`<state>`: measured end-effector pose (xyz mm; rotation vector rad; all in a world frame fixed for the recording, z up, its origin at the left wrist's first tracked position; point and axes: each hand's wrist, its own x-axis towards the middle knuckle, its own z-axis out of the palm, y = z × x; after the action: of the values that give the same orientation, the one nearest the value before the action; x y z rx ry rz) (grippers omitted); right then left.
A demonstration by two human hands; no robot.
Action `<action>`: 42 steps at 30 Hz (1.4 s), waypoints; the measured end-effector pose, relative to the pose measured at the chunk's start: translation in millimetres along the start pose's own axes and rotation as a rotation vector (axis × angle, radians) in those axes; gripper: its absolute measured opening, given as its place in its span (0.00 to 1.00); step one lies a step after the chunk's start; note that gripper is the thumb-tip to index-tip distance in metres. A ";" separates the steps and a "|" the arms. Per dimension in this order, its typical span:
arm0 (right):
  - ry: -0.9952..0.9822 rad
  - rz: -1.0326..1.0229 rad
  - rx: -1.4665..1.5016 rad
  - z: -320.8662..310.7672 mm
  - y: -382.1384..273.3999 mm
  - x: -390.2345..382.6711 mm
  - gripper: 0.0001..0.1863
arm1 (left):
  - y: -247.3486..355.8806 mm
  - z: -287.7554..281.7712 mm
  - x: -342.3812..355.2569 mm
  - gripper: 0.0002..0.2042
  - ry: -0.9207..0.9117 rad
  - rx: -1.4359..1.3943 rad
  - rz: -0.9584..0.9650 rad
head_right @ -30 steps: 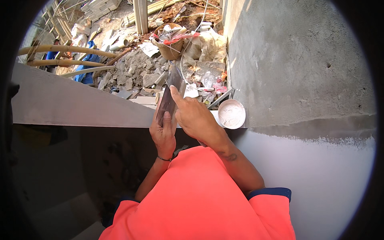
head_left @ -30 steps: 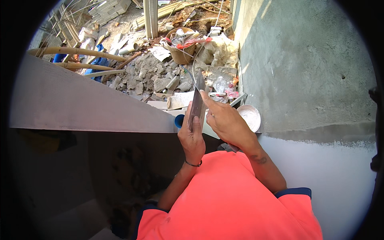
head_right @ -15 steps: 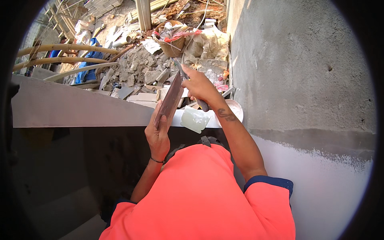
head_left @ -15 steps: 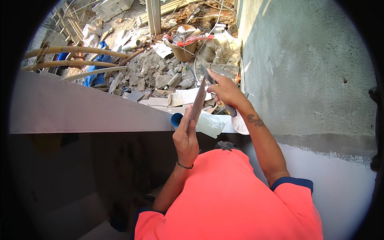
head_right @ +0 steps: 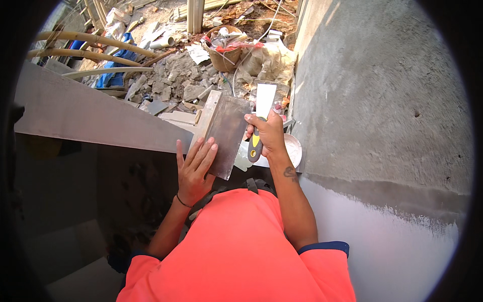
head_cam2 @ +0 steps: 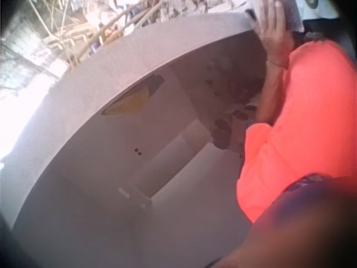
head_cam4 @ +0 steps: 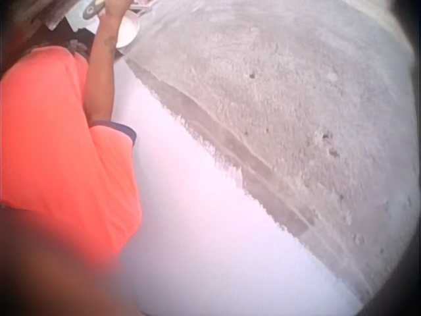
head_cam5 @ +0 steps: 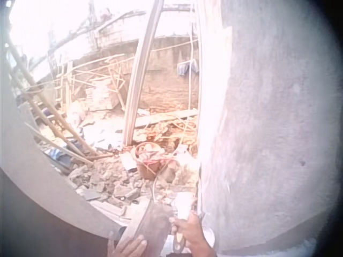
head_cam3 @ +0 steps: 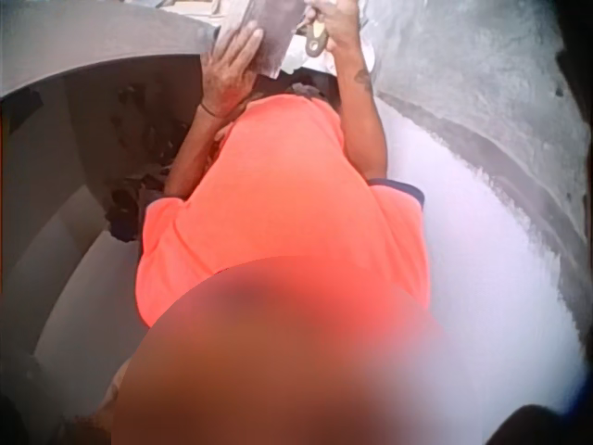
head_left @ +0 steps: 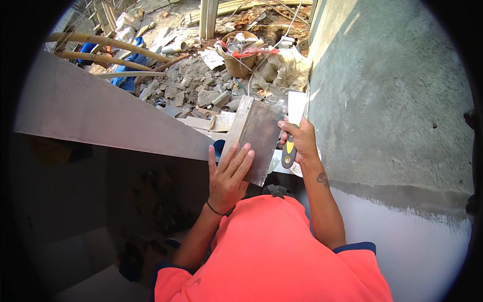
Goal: The person retrieves a bucket and trowel, then kneels to apply plaster along the base of a wall. They scrape the trowel on a ledge, return to the room, and continue smoothing the plaster at the wall-floor junction.
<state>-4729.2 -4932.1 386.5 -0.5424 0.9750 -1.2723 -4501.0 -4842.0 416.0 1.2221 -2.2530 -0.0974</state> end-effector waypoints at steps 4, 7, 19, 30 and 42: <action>0.076 -0.089 0.046 -1.8 -0.3 -8.0 0.19 | -3.1 -4.2 -20.2 0.53 0.030 -0.979 -0.629; 0.107 -0.102 0.017 0.3 2.0 -13.1 0.19 | -4.0 15.5 -27.6 0.45 0.253 -1.881 -0.902; -0.033 0.206 0.723 -28.6 13.6 4.4 0.21 | -35.2 -6.6 -1.8 0.17 0.538 -1.742 -0.916; -0.259 -0.068 0.300 -2.5 21.3 -49.8 0.24 | -68.4 -23.9 17.1 0.27 0.641 -1.814 -0.947; -0.180 -0.106 -0.995 41.4 22.7 -53.8 0.24 | -60.8 -18.7 61.0 0.31 0.357 -1.978 -0.793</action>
<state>-4681.8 -4882.0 405.7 -1.4580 1.4087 -0.7315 -4471.5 -4921.7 439.2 0.6076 -0.4105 -1.6656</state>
